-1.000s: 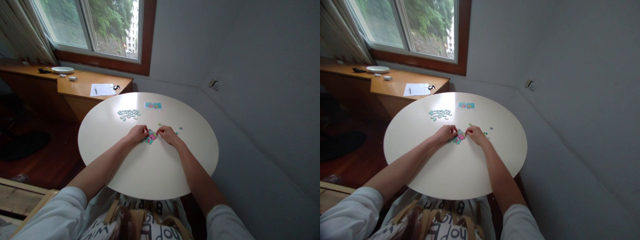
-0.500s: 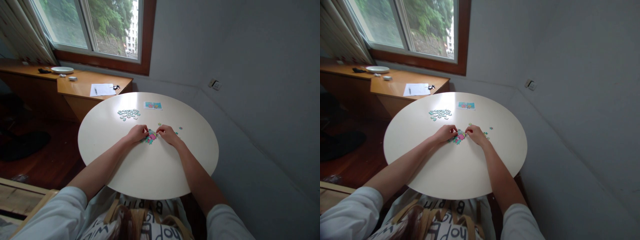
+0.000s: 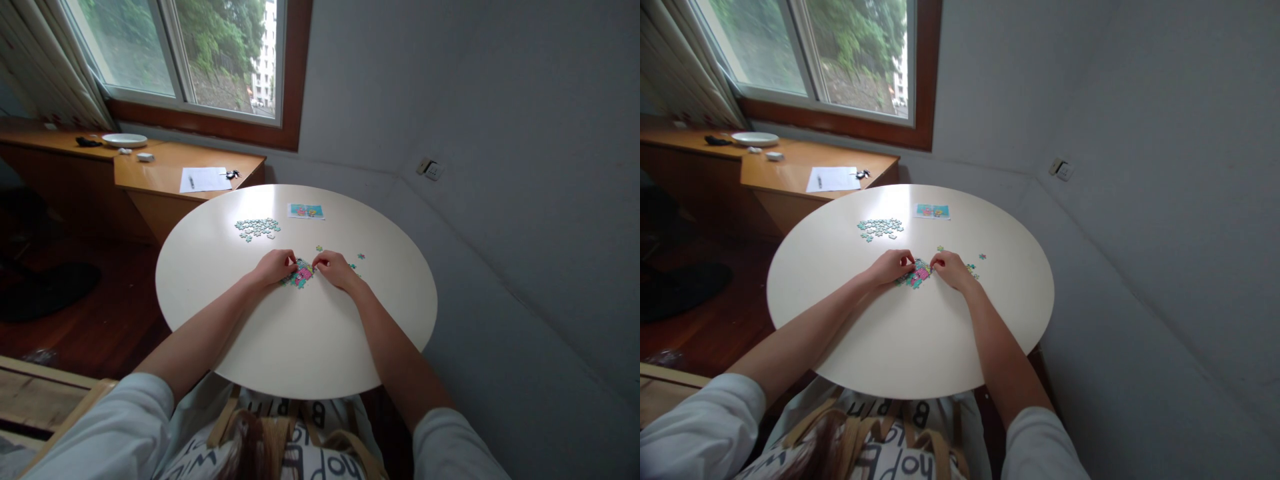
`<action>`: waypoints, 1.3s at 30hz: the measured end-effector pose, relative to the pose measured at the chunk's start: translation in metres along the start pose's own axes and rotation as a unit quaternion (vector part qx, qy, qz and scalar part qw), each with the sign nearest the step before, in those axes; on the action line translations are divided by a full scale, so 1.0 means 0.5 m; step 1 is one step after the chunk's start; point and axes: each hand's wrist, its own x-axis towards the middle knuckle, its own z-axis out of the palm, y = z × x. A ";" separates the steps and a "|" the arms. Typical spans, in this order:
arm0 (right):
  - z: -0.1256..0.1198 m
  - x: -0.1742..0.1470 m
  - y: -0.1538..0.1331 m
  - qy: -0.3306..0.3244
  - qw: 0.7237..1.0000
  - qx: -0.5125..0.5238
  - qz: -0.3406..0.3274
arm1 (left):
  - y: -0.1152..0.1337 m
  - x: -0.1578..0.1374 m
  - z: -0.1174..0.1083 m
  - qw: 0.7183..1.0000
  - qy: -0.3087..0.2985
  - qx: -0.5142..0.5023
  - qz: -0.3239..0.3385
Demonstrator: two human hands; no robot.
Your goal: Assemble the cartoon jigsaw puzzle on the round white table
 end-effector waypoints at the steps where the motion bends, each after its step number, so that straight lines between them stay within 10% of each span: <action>1: 0.000 0.000 -0.001 0.005 1.000 -0.003 -0.002 | -0.001 0.000 0.000 1.000 0.001 0.000 0.000; 39: -0.005 -0.009 -0.012 -0.051 0.997 -0.040 -0.028 | -0.011 0.006 0.009 0.997 0.041 -0.047 0.046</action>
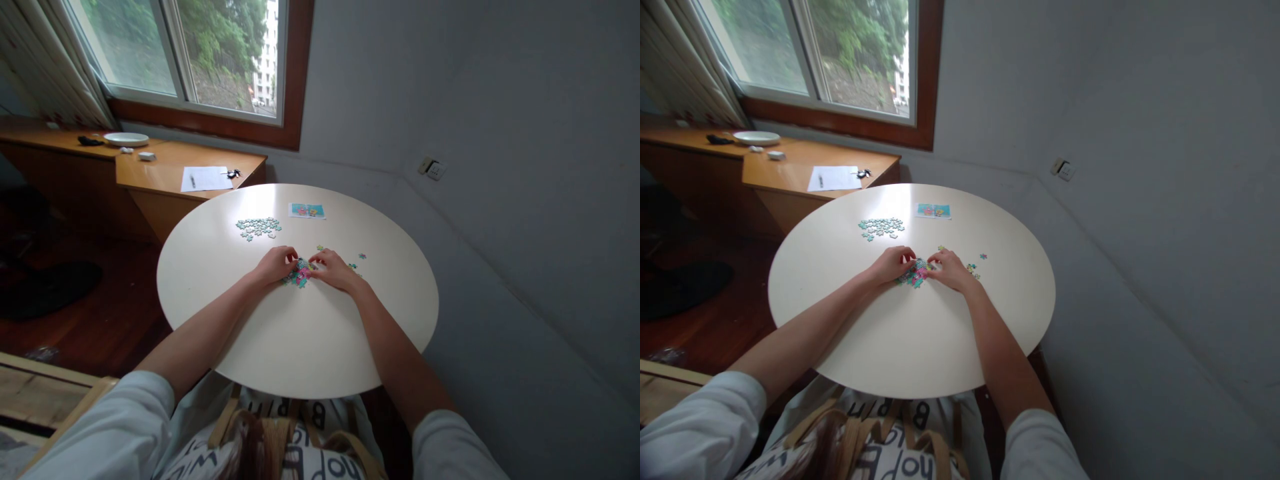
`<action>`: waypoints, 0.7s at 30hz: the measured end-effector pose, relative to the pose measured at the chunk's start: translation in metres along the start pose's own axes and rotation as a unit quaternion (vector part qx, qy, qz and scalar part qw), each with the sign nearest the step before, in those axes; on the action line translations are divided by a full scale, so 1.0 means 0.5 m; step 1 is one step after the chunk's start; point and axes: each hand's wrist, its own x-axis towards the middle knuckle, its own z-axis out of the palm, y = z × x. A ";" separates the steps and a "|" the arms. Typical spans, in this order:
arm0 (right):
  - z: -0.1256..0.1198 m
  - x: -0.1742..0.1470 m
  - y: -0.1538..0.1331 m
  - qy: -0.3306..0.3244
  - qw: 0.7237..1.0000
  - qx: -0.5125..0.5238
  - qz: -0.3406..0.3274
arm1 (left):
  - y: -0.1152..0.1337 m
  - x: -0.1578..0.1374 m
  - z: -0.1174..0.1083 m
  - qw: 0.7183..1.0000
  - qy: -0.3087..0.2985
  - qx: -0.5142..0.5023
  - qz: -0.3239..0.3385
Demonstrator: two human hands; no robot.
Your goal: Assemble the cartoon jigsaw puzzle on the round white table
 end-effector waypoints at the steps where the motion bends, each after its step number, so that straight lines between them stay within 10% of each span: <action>1: 0.000 0.000 0.001 0.002 1.000 0.000 -0.001 | 0.000 -0.001 0.000 1.000 -0.003 -0.005 0.014; 21: -0.004 0.003 0.002 0.038 0.999 -0.005 0.022 | 0.004 -0.020 -0.033 0.985 -0.144 0.021 0.089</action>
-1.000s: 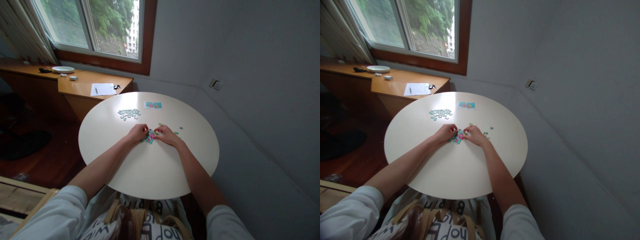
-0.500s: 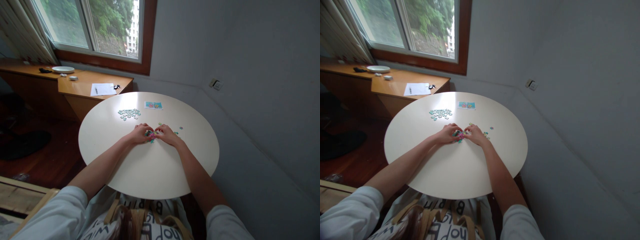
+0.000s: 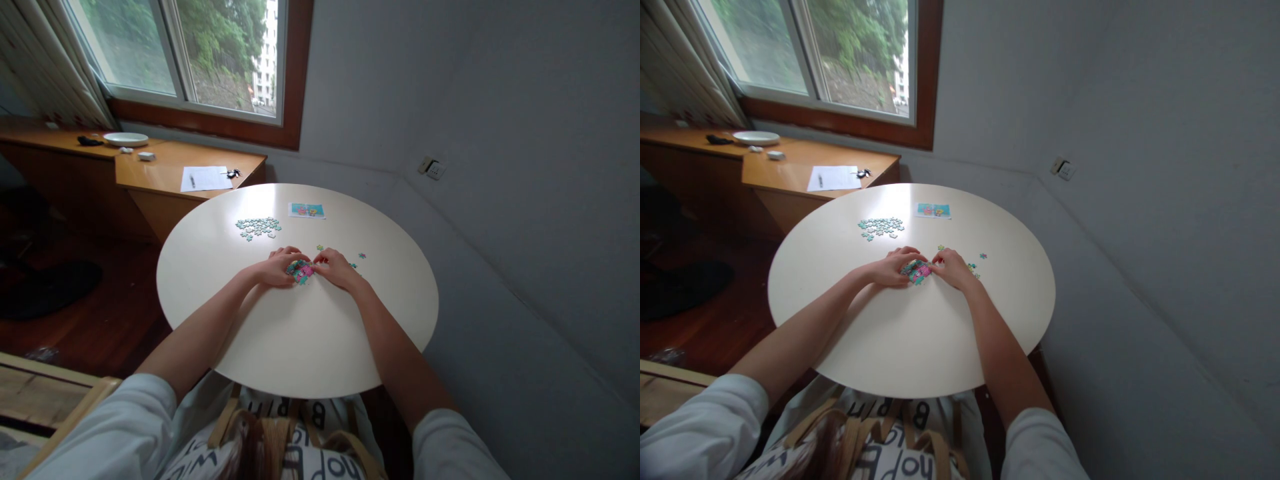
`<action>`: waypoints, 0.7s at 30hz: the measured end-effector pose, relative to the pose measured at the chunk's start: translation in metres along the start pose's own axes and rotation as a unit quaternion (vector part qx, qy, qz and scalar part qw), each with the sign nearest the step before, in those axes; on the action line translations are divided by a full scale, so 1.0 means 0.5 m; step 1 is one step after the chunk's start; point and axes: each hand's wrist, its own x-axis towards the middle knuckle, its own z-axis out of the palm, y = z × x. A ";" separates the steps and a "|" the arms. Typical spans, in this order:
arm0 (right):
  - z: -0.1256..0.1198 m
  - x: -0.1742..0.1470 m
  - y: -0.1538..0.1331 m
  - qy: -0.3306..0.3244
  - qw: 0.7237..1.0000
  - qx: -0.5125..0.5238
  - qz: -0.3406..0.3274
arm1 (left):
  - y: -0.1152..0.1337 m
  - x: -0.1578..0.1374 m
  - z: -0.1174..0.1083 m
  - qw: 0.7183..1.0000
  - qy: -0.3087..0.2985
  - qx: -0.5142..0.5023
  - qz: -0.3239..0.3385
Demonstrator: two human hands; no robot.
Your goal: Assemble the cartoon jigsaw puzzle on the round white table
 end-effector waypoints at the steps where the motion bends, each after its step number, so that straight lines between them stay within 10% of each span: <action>1: -0.001 0.000 0.000 0.004 1.000 0.003 0.000 | -0.001 0.001 0.000 1.000 0.002 0.002 -0.003; 13: 0.002 -0.002 -0.006 -0.006 1.000 0.015 0.012 | -0.018 0.021 0.007 0.979 0.147 0.034 -0.135; 21: 0.007 0.005 0.010 0.019 1.000 -0.007 0.006 | -0.003 0.016 -0.002 0.971 0.138 -0.010 -0.194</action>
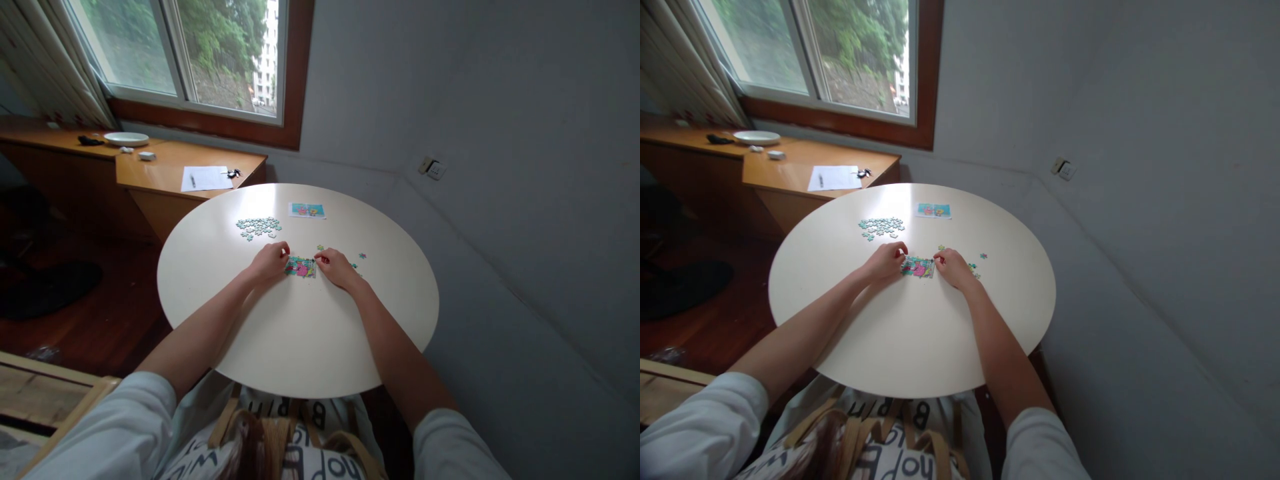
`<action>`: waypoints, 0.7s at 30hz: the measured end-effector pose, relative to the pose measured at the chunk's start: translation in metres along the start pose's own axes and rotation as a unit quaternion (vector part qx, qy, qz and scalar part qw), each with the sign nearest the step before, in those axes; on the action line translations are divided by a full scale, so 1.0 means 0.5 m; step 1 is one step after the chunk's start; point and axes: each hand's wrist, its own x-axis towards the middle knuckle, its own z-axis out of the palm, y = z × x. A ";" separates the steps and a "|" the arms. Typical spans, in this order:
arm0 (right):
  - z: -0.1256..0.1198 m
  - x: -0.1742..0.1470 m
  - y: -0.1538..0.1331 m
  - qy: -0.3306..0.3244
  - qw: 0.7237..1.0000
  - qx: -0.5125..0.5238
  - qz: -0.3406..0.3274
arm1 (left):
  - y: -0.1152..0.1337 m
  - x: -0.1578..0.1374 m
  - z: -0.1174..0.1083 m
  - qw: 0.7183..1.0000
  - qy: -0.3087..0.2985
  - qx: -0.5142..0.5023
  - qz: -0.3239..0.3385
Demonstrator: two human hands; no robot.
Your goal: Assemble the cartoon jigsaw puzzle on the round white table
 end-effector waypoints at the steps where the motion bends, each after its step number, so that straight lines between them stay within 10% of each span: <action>1: 0.000 0.001 0.001 -0.007 1.000 -0.003 -0.003 | 0.000 0.000 0.000 1.000 0.005 0.002 -0.002; 21: -0.008 -0.008 -0.015 -0.083 0.995 0.048 -0.005 | 0.011 -0.001 0.003 0.999 0.026 0.018 0.014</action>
